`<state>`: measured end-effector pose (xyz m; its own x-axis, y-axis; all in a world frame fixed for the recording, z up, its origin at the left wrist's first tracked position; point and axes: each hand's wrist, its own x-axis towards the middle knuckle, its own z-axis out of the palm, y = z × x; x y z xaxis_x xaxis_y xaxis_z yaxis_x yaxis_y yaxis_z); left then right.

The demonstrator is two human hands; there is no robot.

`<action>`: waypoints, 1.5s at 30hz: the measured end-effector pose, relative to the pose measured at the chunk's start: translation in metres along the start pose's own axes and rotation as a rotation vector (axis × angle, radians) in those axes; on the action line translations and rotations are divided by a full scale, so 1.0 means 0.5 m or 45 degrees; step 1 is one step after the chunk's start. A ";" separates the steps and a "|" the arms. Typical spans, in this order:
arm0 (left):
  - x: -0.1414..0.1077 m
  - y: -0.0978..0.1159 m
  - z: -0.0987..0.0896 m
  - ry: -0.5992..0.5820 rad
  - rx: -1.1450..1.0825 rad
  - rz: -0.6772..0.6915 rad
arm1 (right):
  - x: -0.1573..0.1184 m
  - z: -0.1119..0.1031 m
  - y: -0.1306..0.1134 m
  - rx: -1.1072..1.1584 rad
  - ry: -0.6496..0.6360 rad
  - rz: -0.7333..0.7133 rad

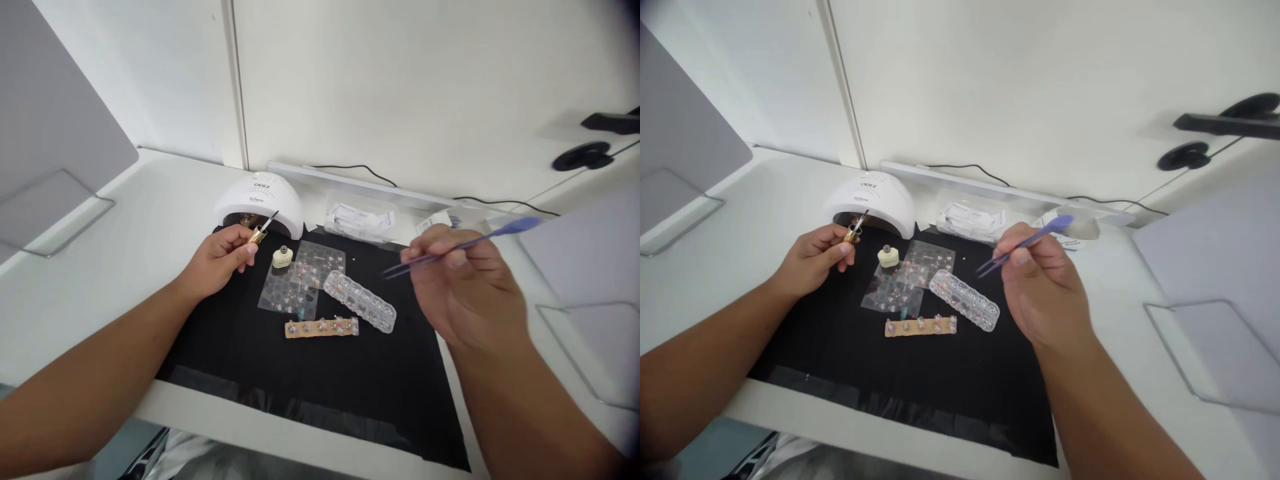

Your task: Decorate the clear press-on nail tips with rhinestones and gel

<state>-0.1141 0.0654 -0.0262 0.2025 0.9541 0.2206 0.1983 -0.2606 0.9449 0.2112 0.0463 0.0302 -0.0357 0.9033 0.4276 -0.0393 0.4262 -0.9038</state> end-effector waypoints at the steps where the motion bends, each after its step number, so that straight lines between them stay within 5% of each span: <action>1: 0.000 0.000 0.000 -0.008 0.002 -0.001 | 0.004 0.016 0.003 0.038 -0.012 -0.001; 6: -0.004 0.002 0.002 -0.042 0.025 -0.017 | 0.017 0.071 0.053 0.094 -0.131 0.223; 13: -0.002 0.000 -0.002 -0.048 0.082 -0.038 | 0.014 0.072 0.135 -0.111 -0.204 0.411; 24: 0.001 0.005 -0.001 -0.068 0.200 -0.010 | 0.004 0.070 0.145 -0.143 -0.385 0.566; 45: 0.004 0.003 0.000 -0.074 0.236 0.101 | -0.009 0.076 0.148 -0.190 -0.526 0.478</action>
<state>-0.1132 0.0669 -0.0245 0.2785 0.9208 0.2732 0.3514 -0.3624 0.8633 0.1705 0.0720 -0.0379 -0.4081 0.9126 0.0221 0.1917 0.1094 -0.9753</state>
